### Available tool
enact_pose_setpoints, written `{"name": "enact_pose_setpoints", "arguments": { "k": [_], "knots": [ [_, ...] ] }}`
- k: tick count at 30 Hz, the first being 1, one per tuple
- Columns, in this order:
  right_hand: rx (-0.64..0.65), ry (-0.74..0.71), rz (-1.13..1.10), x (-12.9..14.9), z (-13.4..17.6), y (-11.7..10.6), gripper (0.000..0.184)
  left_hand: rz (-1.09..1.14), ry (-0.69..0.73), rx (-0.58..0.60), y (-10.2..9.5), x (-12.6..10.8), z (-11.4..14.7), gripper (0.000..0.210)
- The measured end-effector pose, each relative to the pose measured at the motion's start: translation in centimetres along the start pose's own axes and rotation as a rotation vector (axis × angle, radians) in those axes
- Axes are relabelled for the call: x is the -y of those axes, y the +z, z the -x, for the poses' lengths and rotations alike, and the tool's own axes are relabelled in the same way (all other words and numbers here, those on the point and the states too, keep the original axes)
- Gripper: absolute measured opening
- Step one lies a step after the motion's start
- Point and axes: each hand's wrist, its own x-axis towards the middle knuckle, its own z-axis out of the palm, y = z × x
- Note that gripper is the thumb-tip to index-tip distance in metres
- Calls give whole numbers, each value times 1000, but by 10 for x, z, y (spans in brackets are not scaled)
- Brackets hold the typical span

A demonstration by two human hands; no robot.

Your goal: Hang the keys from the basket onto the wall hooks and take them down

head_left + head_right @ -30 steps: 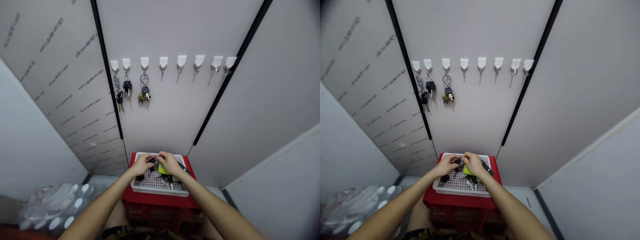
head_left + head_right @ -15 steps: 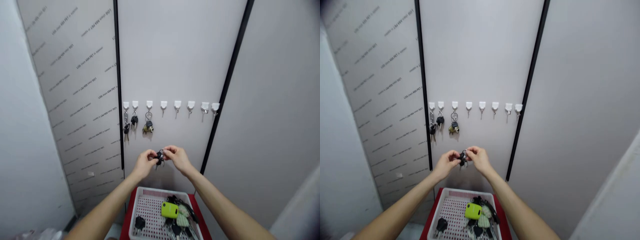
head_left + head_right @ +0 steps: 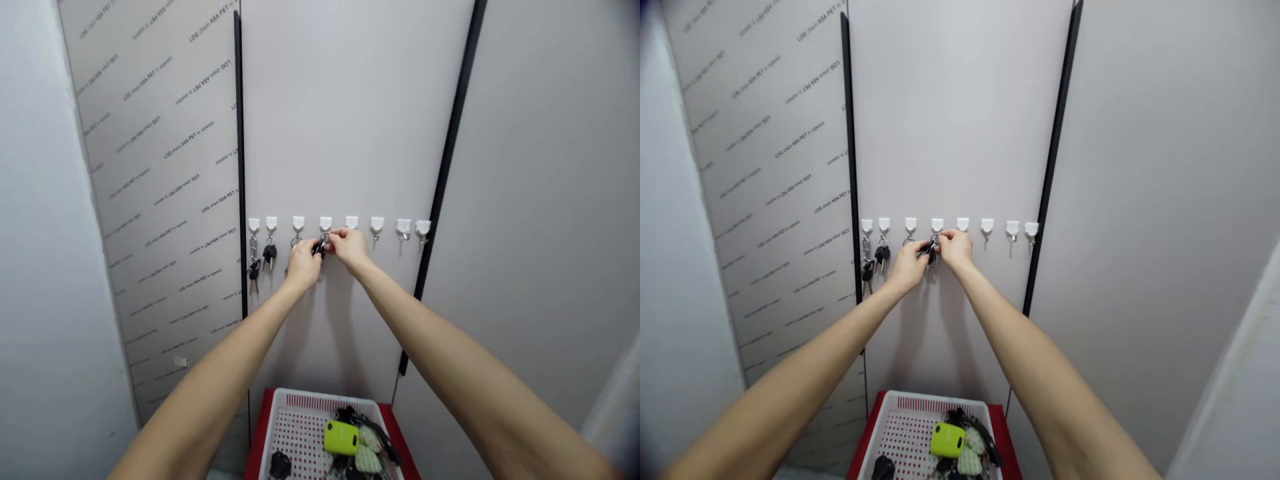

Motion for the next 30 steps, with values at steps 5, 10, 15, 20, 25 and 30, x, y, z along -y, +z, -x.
{"name": "enact_pose_setpoints", "arguments": {
  "k": [5, 10, 15, 20, 25, 30],
  "knots": [
    [-3, -14, 156, -12, -6, 0, 18, -51, 42, 24, 1, 5, 14, 33],
    [-57, -199, 373, -42, 36, -24, 24, -1, 26, 109, 2, 29, 75, 32],
    [463, -30, 562, -108, 126, -70, 22, 18, -110, 442, 32, 59, 162, 30],
    [671, 177, 765, -162, 192, -114, 26, 47, -79, 766, 70, 58, 221, 32],
    [666, 221, 722, -170, 215, -131, 31, 74, 14, 885, 87, 43, 236, 37],
    [569, 193, 854, -168, 222, -123, 19, 49, -59, 858, 90, 38, 239, 33]
  ]
}}
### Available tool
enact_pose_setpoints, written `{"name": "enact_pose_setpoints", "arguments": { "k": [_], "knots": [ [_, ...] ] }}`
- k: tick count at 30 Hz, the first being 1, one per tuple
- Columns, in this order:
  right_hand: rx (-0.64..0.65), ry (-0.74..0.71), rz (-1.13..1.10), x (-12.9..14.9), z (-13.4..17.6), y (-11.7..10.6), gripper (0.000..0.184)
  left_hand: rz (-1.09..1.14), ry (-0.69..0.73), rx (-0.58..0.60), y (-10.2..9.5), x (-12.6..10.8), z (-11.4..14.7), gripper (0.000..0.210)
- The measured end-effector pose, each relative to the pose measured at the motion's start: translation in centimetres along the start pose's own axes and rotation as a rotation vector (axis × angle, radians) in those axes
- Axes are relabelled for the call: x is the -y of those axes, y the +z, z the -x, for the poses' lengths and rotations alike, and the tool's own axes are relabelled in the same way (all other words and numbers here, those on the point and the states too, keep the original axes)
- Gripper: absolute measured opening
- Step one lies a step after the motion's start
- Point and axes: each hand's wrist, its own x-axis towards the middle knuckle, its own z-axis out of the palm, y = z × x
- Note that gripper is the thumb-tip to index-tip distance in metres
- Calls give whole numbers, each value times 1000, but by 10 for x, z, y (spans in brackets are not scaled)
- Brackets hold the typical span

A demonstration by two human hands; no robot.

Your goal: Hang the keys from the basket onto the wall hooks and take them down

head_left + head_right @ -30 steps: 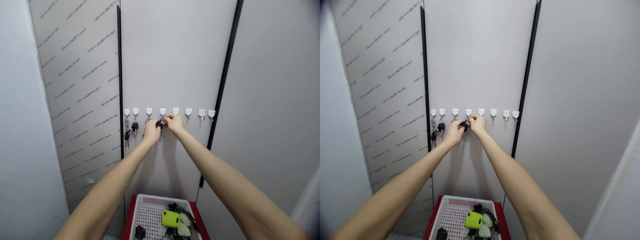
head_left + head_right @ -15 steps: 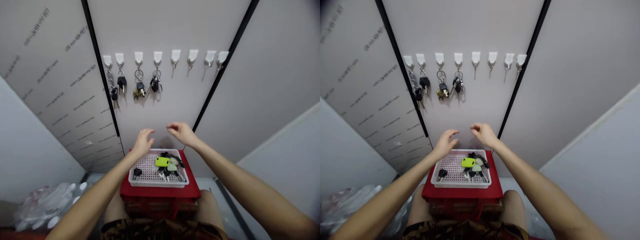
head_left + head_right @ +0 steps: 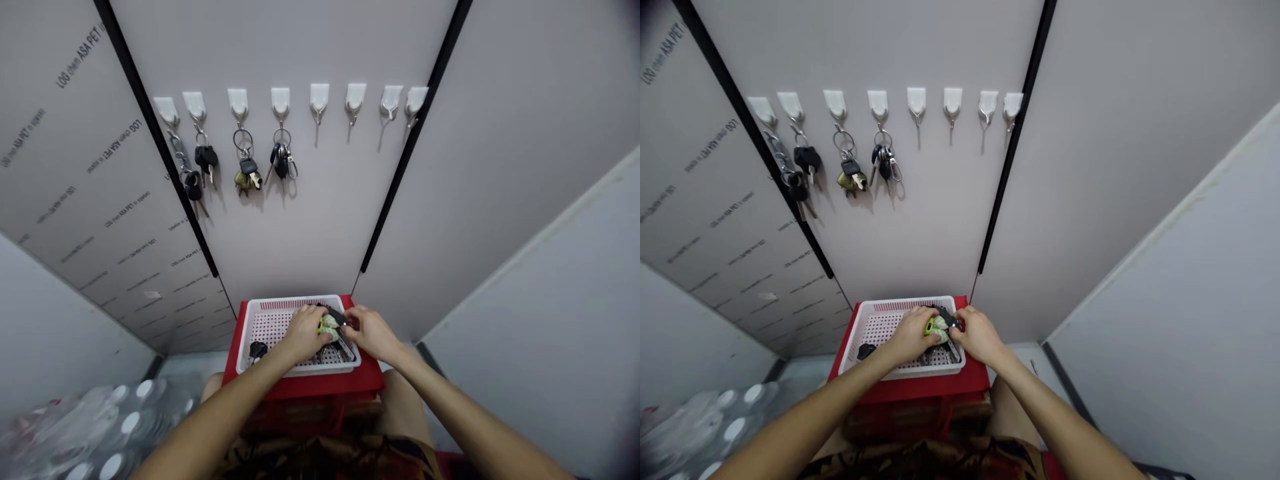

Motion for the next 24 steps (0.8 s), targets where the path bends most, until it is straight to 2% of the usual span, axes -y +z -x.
{"name": "enact_pose_setpoints", "arguments": {
  "k": [3, 5, 8, 10, 12, 15, 20, 24],
  "knots": [
    [-55, -16, -9, 9, -4, 2, 19, 141, -91, -40, 4, 3, -1, 24],
    [-78, -35, -90, 15, -8, 1, 24, 359, -140, -90, 5, 4, -4, 14],
    [-126, -58, -249, 28, -14, -2, 31, 745, -180, -256, -1, -1, -11, 5],
    [-180, -96, -312, 39, -20, -6, 30, 912, -193, -384, -12, -10, -17, 5],
    [-248, -154, -345, 53, -27, -12, 25, 984, -178, -481, -30, -21, -22, 6],
    [-337, -216, -417, 75, -39, -26, 20, 992, -120, -554, -62, -35, -30, 8],
    [-374, -314, -439, 107, -62, -63, 21, 1005, -92, -571, -122, -50, -49, 26],
    [-424, -363, -418, 124, -81, -98, 24, 1053, -55, -544, -162, -63, -67, 27]
  ]
}}
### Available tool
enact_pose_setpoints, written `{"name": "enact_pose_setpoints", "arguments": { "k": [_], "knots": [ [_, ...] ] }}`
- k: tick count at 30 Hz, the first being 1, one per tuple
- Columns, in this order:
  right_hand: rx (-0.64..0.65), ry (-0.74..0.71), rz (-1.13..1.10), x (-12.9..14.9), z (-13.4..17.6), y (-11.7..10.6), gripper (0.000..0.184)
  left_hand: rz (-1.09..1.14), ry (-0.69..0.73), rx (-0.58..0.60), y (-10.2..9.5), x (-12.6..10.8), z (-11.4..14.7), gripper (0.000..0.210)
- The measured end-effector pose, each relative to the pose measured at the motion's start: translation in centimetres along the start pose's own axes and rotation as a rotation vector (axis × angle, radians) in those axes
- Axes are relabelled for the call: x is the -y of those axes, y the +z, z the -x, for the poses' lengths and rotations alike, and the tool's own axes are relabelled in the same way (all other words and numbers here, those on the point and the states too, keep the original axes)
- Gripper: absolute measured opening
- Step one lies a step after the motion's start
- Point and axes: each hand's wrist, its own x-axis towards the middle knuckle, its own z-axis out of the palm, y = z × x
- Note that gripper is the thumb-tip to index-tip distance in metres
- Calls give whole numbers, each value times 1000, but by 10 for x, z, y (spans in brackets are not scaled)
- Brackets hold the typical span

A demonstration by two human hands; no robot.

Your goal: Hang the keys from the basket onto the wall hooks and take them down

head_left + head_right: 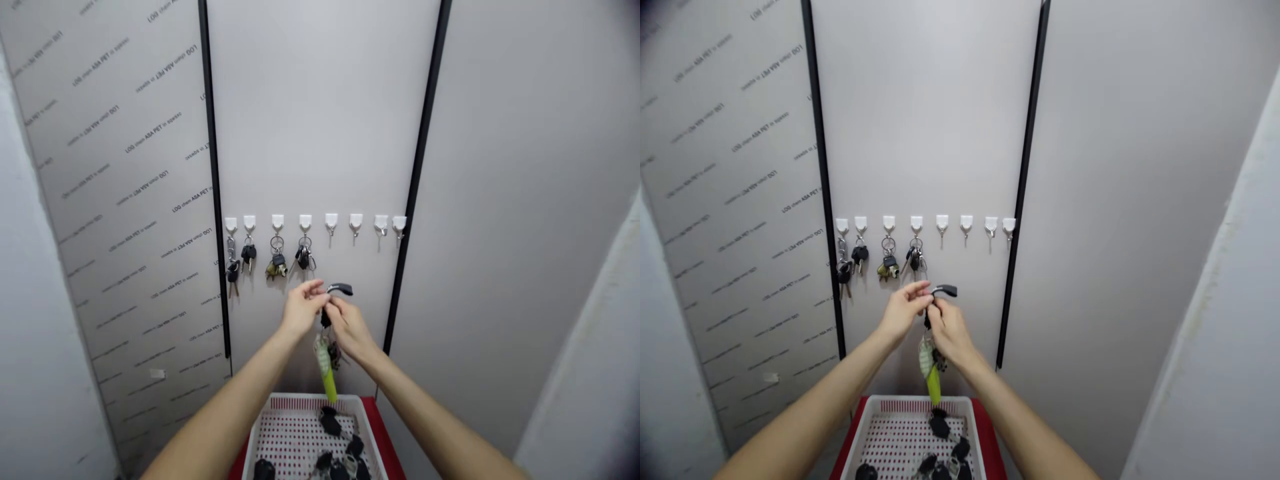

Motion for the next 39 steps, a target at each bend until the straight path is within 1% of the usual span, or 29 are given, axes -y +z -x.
{"name": "enact_pose_setpoints", "arguments": {
  "k": [4, 6, 8, 10, 12, 17, 22, 25, 27, 30, 32, 34, 36, 37, 38, 39],
  "knots": [
    [-25, -26, 36, 12, -27, -15, 27, 65, 31, 19, 11, -26, -17, 24],
    [-47, -45, 24, 15, -37, -21, 28, 117, 59, -1, 18, -35, -22, 20],
    [-108, -57, -14, 17, -46, -26, 27, 180, 84, -32, 24, -40, -25, 18],
    [-200, -46, -58, 18, -56, -30, 28, 223, 97, -53, 29, -43, -28, 16],
    [-250, -33, -77, 17, -65, -32, 30, 239, 95, -59, 33, -43, -31, 15],
    [-264, -37, 0, 17, -82, -35, 32, 310, 67, -76, 36, -40, -40, 10],
    [-266, 30, 112, 15, -95, -36, 33, 342, 10, -107, 40, -38, -52, 4],
    [-282, 80, 184, 9, -100, -36, 35, 254, -3, -113, 42, -33, -60, 4],
    [-270, 115, 239, 4, -101, -36, 36, 182, -2, -114, 42, -27, -64, 4],
    [-198, 166, 313, -1, -99, -35, 37, 125, -19, -123, 41, -18, -66, 5],
    [-146, 175, 321, -4, -94, -35, 38, 65, -19, -130, 38, -12, -62, 9],
    [-143, 151, 287, -8, -84, -35, 35, -79, 56, -137, 33, -4, -50, 18],
    [-198, 106, 252, -18, -66, -32, 30, -279, 169, -103, 23, 10, -32, 25],
    [-227, 81, 244, -25, -54, -30, 29, -378, 208, -61, 16, 20, -21, 28],
    [-238, 57, 243, -35, -39, -26, 29, -463, 213, -8, 8, 33, -9, 29],
    [-214, 35, 247, -45, -21, -22, 29, -541, 194, 52, -1, 47, 4, 28]
  ]
}}
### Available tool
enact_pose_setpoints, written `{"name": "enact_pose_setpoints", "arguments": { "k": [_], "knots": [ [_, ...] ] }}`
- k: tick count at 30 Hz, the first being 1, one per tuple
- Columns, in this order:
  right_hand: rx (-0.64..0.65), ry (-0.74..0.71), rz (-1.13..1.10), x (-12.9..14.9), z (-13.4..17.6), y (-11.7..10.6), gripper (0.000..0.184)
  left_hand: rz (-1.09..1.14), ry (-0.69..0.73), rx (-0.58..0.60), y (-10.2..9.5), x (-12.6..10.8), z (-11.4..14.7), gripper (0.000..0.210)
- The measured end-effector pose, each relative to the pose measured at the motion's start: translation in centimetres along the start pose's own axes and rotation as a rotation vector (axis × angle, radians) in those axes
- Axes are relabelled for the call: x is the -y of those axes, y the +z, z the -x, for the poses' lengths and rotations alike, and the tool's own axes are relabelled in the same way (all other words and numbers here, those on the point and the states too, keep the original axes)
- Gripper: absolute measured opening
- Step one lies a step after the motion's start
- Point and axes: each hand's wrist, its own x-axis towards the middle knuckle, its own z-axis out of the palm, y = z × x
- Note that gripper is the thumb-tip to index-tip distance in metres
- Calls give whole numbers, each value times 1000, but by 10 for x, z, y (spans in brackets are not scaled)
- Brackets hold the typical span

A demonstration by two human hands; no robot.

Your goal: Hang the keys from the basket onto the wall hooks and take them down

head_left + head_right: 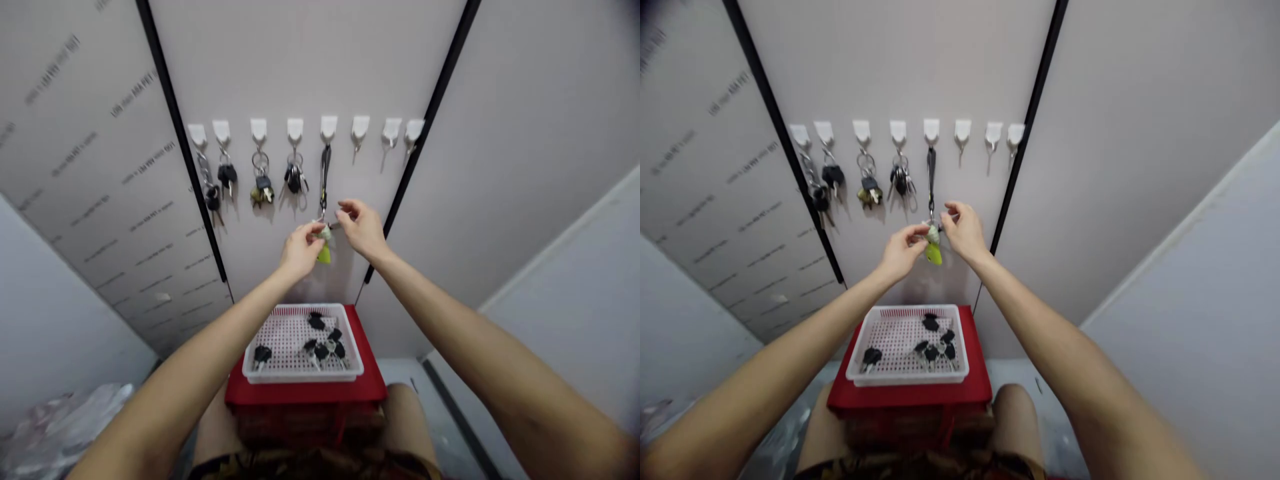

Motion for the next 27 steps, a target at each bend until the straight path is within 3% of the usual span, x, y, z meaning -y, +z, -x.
{"name": "enact_pose_setpoints", "arguments": {
  "k": [3, 5, 9, 12, 17, 21, 24, 27],
  "knots": [
    [195, -33, 21, -32, 66, 11, 30, -197, -112, 197, 2, 50, 52, 26],
    [315, 19, 69, -50, 107, 18, 34, -327, -203, 297, 6, 81, 81, 26],
    [592, 35, 235, -67, 151, 30, 23, -514, -165, 413, 18, 115, 108, 31],
    [698, -15, 364, -60, 155, 41, 22, -594, -118, 434, 24, 118, 112, 34],
    [719, -11, 562, -43, 154, 59, 22, -548, -190, 461, 27, 118, 111, 32],
    [712, -28, 572, -37, 161, 65, 23, -480, -287, 455, 24, 119, 110, 29],
    [735, -61, 547, -36, 164, 64, 21, -589, -294, 437, 20, 117, 111, 28],
    [761, -67, 539, -34, 165, 61, 20, -659, -282, 496, 18, 115, 112, 20]
  ]
}}
